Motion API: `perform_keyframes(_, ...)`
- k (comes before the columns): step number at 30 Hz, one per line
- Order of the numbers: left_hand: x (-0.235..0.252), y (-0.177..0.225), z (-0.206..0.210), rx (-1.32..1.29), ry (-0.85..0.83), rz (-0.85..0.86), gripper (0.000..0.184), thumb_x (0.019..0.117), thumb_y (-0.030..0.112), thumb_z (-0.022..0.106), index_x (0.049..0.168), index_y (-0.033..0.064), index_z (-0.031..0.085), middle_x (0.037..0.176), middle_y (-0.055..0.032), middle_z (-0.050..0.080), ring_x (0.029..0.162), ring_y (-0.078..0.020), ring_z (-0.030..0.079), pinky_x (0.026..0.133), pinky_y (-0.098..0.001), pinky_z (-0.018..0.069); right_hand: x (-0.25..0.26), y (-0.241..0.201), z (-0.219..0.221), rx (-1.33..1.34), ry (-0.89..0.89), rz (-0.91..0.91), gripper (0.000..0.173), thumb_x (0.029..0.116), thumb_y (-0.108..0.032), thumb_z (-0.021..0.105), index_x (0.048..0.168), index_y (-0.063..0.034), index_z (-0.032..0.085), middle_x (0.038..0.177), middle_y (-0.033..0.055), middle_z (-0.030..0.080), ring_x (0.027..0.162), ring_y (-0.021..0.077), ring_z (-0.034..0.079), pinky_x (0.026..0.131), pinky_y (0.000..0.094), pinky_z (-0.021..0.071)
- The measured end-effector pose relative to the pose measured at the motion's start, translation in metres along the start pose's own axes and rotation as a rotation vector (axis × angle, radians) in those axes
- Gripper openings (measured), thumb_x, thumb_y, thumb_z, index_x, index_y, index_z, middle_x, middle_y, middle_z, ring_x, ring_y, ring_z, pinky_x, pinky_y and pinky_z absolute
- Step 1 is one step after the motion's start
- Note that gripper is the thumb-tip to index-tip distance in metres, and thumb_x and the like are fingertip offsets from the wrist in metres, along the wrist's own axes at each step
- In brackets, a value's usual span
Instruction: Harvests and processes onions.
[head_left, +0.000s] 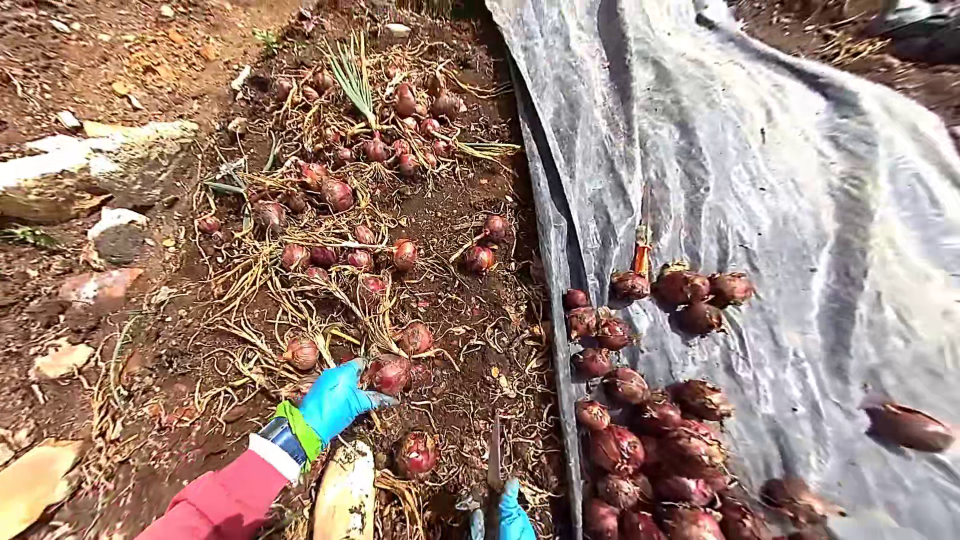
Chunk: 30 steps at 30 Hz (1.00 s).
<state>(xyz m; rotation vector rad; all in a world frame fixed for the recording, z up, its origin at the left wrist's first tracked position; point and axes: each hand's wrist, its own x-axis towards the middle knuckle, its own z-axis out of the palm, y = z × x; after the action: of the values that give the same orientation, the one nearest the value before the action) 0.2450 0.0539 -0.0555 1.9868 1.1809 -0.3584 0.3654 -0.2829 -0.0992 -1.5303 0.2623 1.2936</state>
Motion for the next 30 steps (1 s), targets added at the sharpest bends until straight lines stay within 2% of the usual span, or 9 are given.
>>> perform_keyframes(2,-0.025,0.039,-0.010,-0.008,-0.058,0.242,0.060,0.0761,0.061,0.084,0.119,0.0192,0.073,0.109,0.0003,0.076,0.105,-0.0131,0.071,0.098,-0.0430,0.0574,0.000,-0.016,0.017,-0.027,-0.184,-0.093,0.082,0.1037,-0.066,0.006,0.094,-0.0023,0.057,0.062,0.0084,0.060,0.048,0.0210,0.059,0.045,0.0390,0.0552)
perform_keyframes(5,-0.052,0.082,-0.009,0.191,-0.227,0.486,0.066,0.0760,0.073,0.076,0.106,0.0148,0.075,0.099,-0.0048,0.075,0.097,-0.0213,0.071,0.088,-0.0503,0.0576,-0.003,-0.049,0.043,-0.057,-0.328,-0.384,0.085,0.0874,-0.088,0.035,0.084,-0.0077,0.063,0.062,0.0061,0.062,0.047,0.0183,0.059,0.044,0.0364,0.0544)
perform_keyframes(9,-0.049,0.107,-0.026,0.499,-0.334,0.424,0.074,0.0723,0.080,0.073,0.104,0.0128,0.072,0.097,-0.0087,0.073,0.095,-0.0292,0.071,0.084,-0.0569,0.0553,-0.004,-0.087,0.043,-0.262,-0.227,-0.420,0.083,0.0933,-0.084,0.028,0.075,-0.0100,0.062,0.057,0.0047,0.058,0.045,0.0180,0.056,0.044,0.0372,0.0518)
perform_keyframes(13,-0.031,0.118,-0.019,0.318,-0.222,0.353,0.055,0.0780,0.066,0.079,0.104,0.0179,0.076,0.099,-0.0031,0.076,0.097,-0.0208,0.072,0.089,-0.0501,0.0574,0.018,-0.083,0.021,-0.378,-0.200,-0.295,0.082,0.0988,-0.077,0.023,0.079,-0.0081,0.063,0.059,0.0055,0.060,0.047,0.0190,0.058,0.047,0.0384,0.0534)
perform_keyframes(17,-0.048,0.176,0.017,0.594,-0.627,0.624,0.028,0.1003,0.032,0.058,0.104,0.0068,0.068,0.104,-0.0160,0.071,0.101,-0.0377,0.069,0.082,-0.0641,0.0533,0.012,-0.092,-0.004,-0.566,-0.335,-0.329,0.076,0.0894,-0.083,0.040,0.079,-0.0123,0.065,0.063,0.0016,0.062,0.052,0.0151,0.060,0.052,0.0383,0.0536)
perform_keyframes(20,-0.025,0.199,0.018,0.558,-0.460,0.610,0.024,0.1001,0.024,0.058,0.115,0.0118,0.072,0.112,-0.0123,0.073,0.107,-0.0341,0.070,0.087,-0.0616,0.0540,-0.004,-0.107,-0.035,-0.221,-0.091,-0.523,0.085,0.0887,-0.088,0.030,0.083,-0.0106,0.064,0.058,0.0027,0.060,0.045,0.0154,0.057,0.042,0.0344,0.0527)
perform_keyframes(23,0.006,0.188,0.003,0.528,-0.249,0.538,0.016,0.0974,0.029,0.063,0.106,0.0219,0.075,0.103,-0.0013,0.075,0.100,-0.0229,0.071,0.085,-0.0540,0.0567,-0.016,-0.114,-0.069,0.064,0.210,-0.598,0.084,0.0956,-0.080,0.019,0.091,-0.0083,0.061,0.057,0.0056,0.056,0.044,0.0186,0.056,0.041,0.0374,0.0536)
perform_keyframes(27,0.021,0.174,0.033,0.793,-0.385,0.602,0.029,0.0991,0.015,0.059,0.125,0.0209,0.071,0.123,-0.0057,0.072,0.112,-0.0291,0.070,0.091,-0.0576,0.0563,-0.026,-0.075,-0.078,0.088,0.200,-0.489,0.082,0.1003,-0.074,0.015,0.088,-0.0071,0.060,0.057,0.0063,0.058,0.043,0.0190,0.057,0.040,0.0374,0.0539)
perform_keyframes(30,0.075,0.125,0.075,1.046,-0.441,0.508,0.060,0.1003,0.003,0.054,0.158,0.0140,0.043,0.154,-0.0185,0.049,0.121,-0.0435,0.063,0.092,-0.0627,0.0559,-0.032,-0.034,-0.056,0.111,0.130,-0.344,0.084,0.1018,-0.071,0.010,0.086,-0.0056,0.060,0.056,0.0072,0.060,0.043,0.0198,0.059,0.040,0.0374,0.0547)
